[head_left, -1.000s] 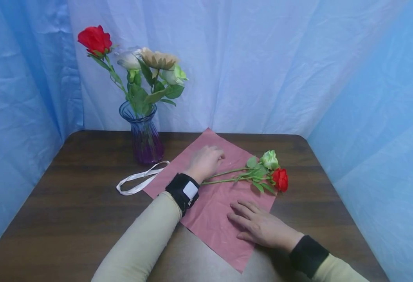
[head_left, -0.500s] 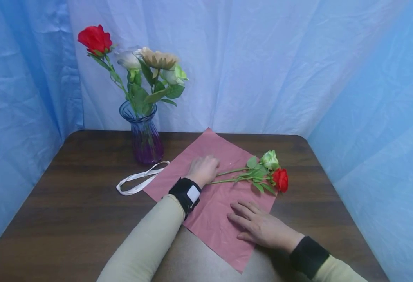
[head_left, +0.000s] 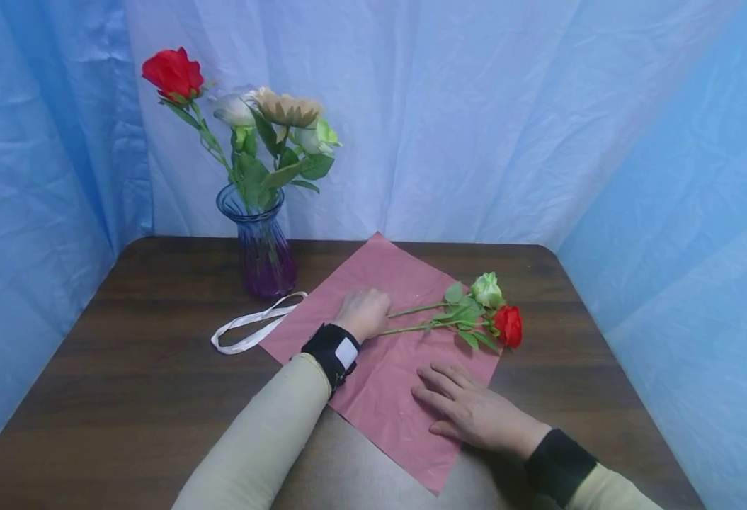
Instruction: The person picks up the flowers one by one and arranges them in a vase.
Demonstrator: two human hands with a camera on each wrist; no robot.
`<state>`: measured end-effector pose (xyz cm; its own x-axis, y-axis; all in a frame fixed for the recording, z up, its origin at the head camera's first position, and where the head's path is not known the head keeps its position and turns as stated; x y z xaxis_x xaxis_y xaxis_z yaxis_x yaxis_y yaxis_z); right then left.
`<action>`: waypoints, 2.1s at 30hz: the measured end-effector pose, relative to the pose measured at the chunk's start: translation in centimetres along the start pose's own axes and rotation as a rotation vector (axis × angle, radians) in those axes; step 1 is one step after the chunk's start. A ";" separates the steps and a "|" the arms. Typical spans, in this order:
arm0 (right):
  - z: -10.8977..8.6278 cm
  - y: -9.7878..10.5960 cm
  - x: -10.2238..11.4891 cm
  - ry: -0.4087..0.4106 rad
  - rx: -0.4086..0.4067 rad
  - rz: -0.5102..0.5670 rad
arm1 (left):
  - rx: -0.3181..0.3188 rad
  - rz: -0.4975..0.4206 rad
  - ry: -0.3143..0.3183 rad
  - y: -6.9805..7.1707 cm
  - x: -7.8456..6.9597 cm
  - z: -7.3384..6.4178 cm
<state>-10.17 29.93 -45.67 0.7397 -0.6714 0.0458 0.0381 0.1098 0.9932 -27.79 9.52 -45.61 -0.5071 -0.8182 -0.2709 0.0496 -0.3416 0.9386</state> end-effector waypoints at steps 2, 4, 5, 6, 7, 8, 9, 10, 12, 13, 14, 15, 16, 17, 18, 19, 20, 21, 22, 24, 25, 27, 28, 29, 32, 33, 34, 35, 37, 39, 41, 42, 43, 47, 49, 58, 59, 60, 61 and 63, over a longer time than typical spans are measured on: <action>0.0 0.0 0.0 -0.002 0.004 0.007 | 0.009 -0.005 0.006 0.2 0.0 0.0; 0.0 0.0 0.0 -0.002 0.002 0.012 | 0.015 -0.003 0.010 0.5 0.1 -0.1; 0.0 0.0 0.0 -0.001 -0.003 0.016 | 0.017 0.000 0.009 0.7 0.1 -0.1; 0.0 0.0 0.0 0.002 -0.007 0.016 | 0.020 0.001 0.009 0.9 0.1 -0.1; 0.0 0.0 0.0 0.006 -0.015 0.015 | 0.019 0.004 0.009 1.1 0.1 -0.1; 0.0 0.0 0.0 0.009 -0.020 0.013 | 0.018 0.004 0.006 1.4 0.1 -0.1; 0.0 0.0 0.0 0.013 -0.027 0.011 | 0.012 0.007 0.002 1.6 0.1 -0.1; 0.0 0.0 0.0 0.015 -0.031 0.009 | 0.005 0.009 -0.002 1.9 0.1 -0.1; 0.0 0.0 0.0 0.019 -0.037 0.004 | -0.007 0.014 -0.008 2.5 0.1 -0.2; 0.0 0.0 0.0 0.019 -0.038 0.005 | -0.015 0.015 -0.011 2.7 0.1 -0.3; -0.1 0.0 0.0 0.018 -0.037 0.003 | -0.020 0.015 -0.014 3.0 0.2 -0.3; -0.1 0.0 0.0 0.018 -0.037 0.002 | -0.025 0.016 -0.017 3.3 0.2 -0.5; -0.1 -0.1 0.0 0.019 -0.037 0.001 | -0.028 0.012 -0.018 3.6 0.3 -0.6; -0.1 -0.1 0.0 0.019 -0.037 0.001 | -0.030 0.011 -0.022 3.9 0.3 -0.7; -0.1 -0.1 0.0 0.019 -0.038 0.000 | -0.033 0.008 -0.025 4.2 0.3 -0.9; -0.1 -0.1 -0.1 0.018 -0.037 0.001 | -0.036 0.009 -0.031 4.5 0.4 -1.0; -0.1 -0.2 -0.1 0.018 -0.038 0.001 | -0.041 0.013 -0.039 4.8 0.4 -1.2; -0.1 -0.2 -0.1 0.018 -0.040 0.001 | -0.048 0.018 -0.046 5.1 0.5 -1.4; -0.2 -0.2 -0.1 0.019 -0.043 0.001 | -0.055 0.024 -0.056 5.4 0.5 -1.5; -0.2 -0.2 -0.1 0.020 -0.048 -0.003 | -0.070 0.042 -0.076 5.9 0.7 -1.8; -0.2 -0.3 -0.2 0.022 -0.053 -0.005 | -0.078 0.054 -0.087 6.0 0.8 -2.0; -0.2 -0.2 -0.1 0.024 -0.058 -0.009 | -0.089 0.077 -0.098 6.4 1.1 -2.3; -0.2 -0.2 -0.1 0.024 -0.058 -0.009 | -0.091 0.089 -0.101 6.5 1.3 -2.5; -0.2 -0.2 -0.1 0.022 -0.057 -0.008 | -0.090 0.098 -0.102 6.6 1.5 -2.7; -0.1 -0.2 -0.1 0.008 -0.036 0.003 | -0.076 0.115 -0.102 6.7 2.3 -3.3; -0.1 -0.2 -0.1 0.001 -0.023 0.008 | -0.064 0.116 -0.098 6.7 2.5 -3.5; -0.1 -0.2 -0.1 -0.009 -0.009 0.014 | -0.051 0.116 -0.097 6.7 2.7 -3.7; -0.1 -0.1 -0.1 -0.020 0.008 0.019 | -0.038 0.113 -0.094 6.7 3.0 -3.9; 0.0 -0.1 -0.1 -0.043 0.042 0.032 | -0.023 0.111 -0.093 6.6 3.5 -4.3; 0.0 -0.1 -0.1 -0.063 0.068 0.039 | -0.010 0.102 -0.089 6.5 3.9 -4.5; 0.1 -0.1 -0.1 -0.078 0.085 0.052 | -0.008 0.097 -0.090 6.4 4.3 -4.7; 0.1 -0.1 -0.1 -0.084 0.090 0.058 | -0.010 0.097 -0.091 6.3 4.5 -4.8; 0.0 -0.1 0.0 -0.087 0.093 0.063 | -0.009 0.099 -0.092 6.2 4.7 -4.9; 0.0 -0.1 0.0 -0.087 0.095 0.066 | -0.005 0.107 -0.098 5.8 5.0 -5.2; 0.0 -0.2 0.0 -0.077 0.088 0.056 | -0.001 0.115 -0.104 5.6 5.1 -5.3; 0.0 -0.1 0.0 -0.065 0.073 0.040 | 0.071 0.163 -0.122 4.6 5.0 -5.2; 0.0 -0.1 0.0 -0.065 0.073 0.039 | 0.083 0.169 -0.126 4.6 5.0 -5.1; 0.0 -0.1 -0.1 -0.068 0.074 0.041 | 0.094 0.174 -0.130 4.5 4.9 -5.1; 0.0 -0.1 -0.1 -0.068 0.075 0.041 | 0.103 0.178 -0.135 4.5 4.7 -5.1; 0.0 -0.2 -0.1 -0.068 0.076 0.042 | 0.122 0.178 -0.137 4.5 4.4 -4.9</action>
<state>-10.27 29.96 -45.84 0.6924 -0.7156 0.0922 -0.0446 0.0850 0.9954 -25.57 2.12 -43.64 -0.6120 -0.7873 -0.0751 0.0484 -0.1320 0.9901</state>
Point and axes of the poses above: each hand's wrist, its own z-axis towards the middle knuckle, its own y-axis out of the back of the hand, x = y × z, the point moved 2 cm from there along z, towards the middle knuckle, and after that the axes turned 10 degrees about -x, right-handed, at the moved point
